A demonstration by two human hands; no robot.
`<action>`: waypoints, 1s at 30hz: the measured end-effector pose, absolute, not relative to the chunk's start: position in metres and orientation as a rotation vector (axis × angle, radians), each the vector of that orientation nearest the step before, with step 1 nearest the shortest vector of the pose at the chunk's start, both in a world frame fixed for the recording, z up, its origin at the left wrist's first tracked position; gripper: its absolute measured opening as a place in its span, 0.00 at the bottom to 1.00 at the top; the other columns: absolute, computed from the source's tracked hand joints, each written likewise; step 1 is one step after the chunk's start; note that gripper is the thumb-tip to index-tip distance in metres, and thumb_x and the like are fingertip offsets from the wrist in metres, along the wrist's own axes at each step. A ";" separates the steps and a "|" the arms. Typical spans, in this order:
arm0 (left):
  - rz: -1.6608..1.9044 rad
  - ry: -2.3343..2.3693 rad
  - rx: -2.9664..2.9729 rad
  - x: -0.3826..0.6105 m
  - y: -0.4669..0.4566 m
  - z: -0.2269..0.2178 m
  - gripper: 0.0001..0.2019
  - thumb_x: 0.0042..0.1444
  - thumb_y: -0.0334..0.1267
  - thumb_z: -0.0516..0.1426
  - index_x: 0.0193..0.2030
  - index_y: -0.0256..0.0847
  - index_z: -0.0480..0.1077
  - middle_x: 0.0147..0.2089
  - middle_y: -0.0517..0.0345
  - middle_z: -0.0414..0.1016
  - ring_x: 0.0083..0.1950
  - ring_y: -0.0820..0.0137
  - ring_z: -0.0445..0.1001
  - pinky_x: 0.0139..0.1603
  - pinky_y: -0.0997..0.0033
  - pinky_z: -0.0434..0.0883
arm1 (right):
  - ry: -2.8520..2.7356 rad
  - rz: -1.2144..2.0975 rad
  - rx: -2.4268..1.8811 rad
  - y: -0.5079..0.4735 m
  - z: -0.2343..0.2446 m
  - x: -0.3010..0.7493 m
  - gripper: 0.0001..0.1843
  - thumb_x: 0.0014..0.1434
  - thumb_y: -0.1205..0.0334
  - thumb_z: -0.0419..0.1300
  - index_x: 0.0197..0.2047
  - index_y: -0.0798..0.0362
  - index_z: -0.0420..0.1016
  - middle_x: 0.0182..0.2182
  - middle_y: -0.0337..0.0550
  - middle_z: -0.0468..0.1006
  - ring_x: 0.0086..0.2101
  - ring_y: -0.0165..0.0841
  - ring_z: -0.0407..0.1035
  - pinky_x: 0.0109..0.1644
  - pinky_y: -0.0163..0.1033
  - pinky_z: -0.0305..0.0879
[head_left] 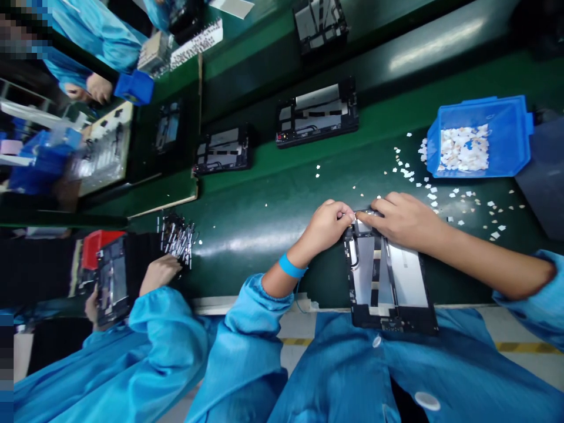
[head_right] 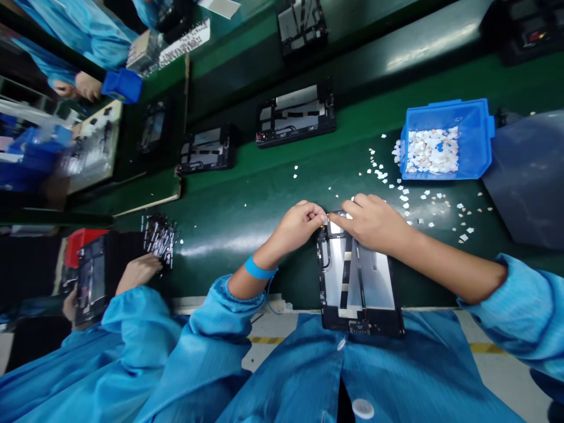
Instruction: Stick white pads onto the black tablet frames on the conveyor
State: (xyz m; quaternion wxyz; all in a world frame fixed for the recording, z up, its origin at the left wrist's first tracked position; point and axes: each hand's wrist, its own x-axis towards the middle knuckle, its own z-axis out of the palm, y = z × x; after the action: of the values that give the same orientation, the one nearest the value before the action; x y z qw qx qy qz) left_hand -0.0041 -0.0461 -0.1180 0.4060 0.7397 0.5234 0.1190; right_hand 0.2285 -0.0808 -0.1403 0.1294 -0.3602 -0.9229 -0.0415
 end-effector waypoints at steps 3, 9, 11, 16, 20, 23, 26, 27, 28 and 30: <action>0.363 1.356 1.809 -0.003 -0.050 -0.123 0.07 0.63 0.30 0.60 0.33 0.41 0.75 0.35 0.58 0.76 0.43 0.67 0.72 0.46 0.67 0.69 | -2.672 -0.093 -1.043 -0.081 -0.139 0.228 0.19 0.71 0.66 0.54 0.59 0.48 0.79 0.37 0.49 0.75 0.36 0.39 0.56 0.38 0.45 0.44; 0.457 1.423 1.794 -0.001 -0.060 -0.131 0.05 0.64 0.32 0.60 0.36 0.42 0.75 0.36 0.59 0.76 0.42 0.67 0.72 0.45 0.67 0.69 | -2.651 -0.090 -1.041 -0.081 -0.140 0.228 0.19 0.70 0.68 0.55 0.59 0.48 0.79 0.36 0.48 0.74 0.36 0.38 0.56 0.38 0.44 0.43; 0.464 1.428 1.822 -0.001 -0.062 -0.132 0.06 0.66 0.33 0.60 0.36 0.42 0.75 0.36 0.58 0.76 0.42 0.67 0.72 0.45 0.67 0.69 | -2.654 -0.112 -1.052 -0.081 -0.139 0.228 0.19 0.70 0.68 0.55 0.59 0.48 0.79 0.36 0.47 0.75 0.36 0.39 0.56 0.38 0.44 0.44; 0.489 1.472 1.917 0.002 -0.069 -0.130 0.05 0.67 0.33 0.58 0.37 0.42 0.73 0.38 0.58 0.74 0.44 0.66 0.72 0.48 0.66 0.69 | -2.673 -0.111 -1.055 -0.081 -0.138 0.227 0.19 0.70 0.67 0.55 0.60 0.47 0.78 0.38 0.48 0.75 0.37 0.39 0.57 0.38 0.45 0.45; 0.526 1.557 1.971 0.008 -0.080 -0.132 0.05 0.68 0.33 0.57 0.39 0.43 0.70 0.42 0.57 0.73 0.47 0.65 0.71 0.52 0.64 0.68 | -2.683 -0.104 -1.065 -0.082 -0.137 0.227 0.20 0.71 0.67 0.54 0.60 0.47 0.78 0.37 0.47 0.75 0.36 0.38 0.57 0.38 0.45 0.44; 0.572 1.603 1.931 0.011 -0.083 -0.137 0.04 0.66 0.31 0.56 0.40 0.44 0.68 0.40 0.58 0.71 0.47 0.66 0.70 0.52 0.64 0.67 | -2.688 -0.111 -1.063 -0.082 -0.137 0.228 0.20 0.71 0.67 0.54 0.61 0.47 0.78 0.37 0.48 0.75 0.36 0.39 0.57 0.38 0.45 0.44; 0.608 1.646 1.819 0.012 -0.078 -0.142 0.08 0.62 0.31 0.58 0.45 0.44 0.65 0.39 0.61 0.67 0.43 0.68 0.69 0.47 0.67 0.67 | -2.694 -0.103 -1.063 -0.082 -0.137 0.228 0.19 0.72 0.66 0.54 0.61 0.47 0.78 0.38 0.48 0.76 0.36 0.39 0.58 0.38 0.45 0.44; 0.611 1.648 1.782 0.011 -0.076 -0.143 0.10 0.60 0.30 0.59 0.46 0.44 0.64 0.38 0.62 0.65 0.42 0.69 0.69 0.46 0.68 0.67 | -2.694 -0.099 -1.066 -0.082 -0.137 0.229 0.19 0.72 0.66 0.53 0.61 0.47 0.78 0.38 0.48 0.76 0.36 0.39 0.58 0.38 0.45 0.44; 0.609 1.640 1.753 0.011 -0.074 -0.143 0.11 0.59 0.30 0.59 0.47 0.44 0.64 0.37 0.63 0.64 0.41 0.69 0.68 0.44 0.69 0.66 | -2.693 -0.096 -1.068 -0.082 -0.137 0.229 0.19 0.72 0.67 0.53 0.61 0.47 0.78 0.38 0.48 0.76 0.36 0.39 0.58 0.38 0.45 0.44; 0.603 1.607 1.719 0.009 -0.071 -0.144 0.10 0.59 0.30 0.59 0.45 0.44 0.64 0.36 0.64 0.63 0.40 0.70 0.68 0.42 0.70 0.65 | -2.692 -0.087 -1.070 -0.083 -0.137 0.229 0.19 0.72 0.67 0.53 0.60 0.47 0.79 0.38 0.48 0.76 0.36 0.39 0.58 0.38 0.45 0.44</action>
State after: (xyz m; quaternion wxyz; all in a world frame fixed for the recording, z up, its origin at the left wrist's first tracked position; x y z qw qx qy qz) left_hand 0.0091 -0.0708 -0.1441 0.3485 0.6633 0.6200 0.2327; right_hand 0.2291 -0.0827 -0.1373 0.1215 -0.3665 -0.9220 -0.0297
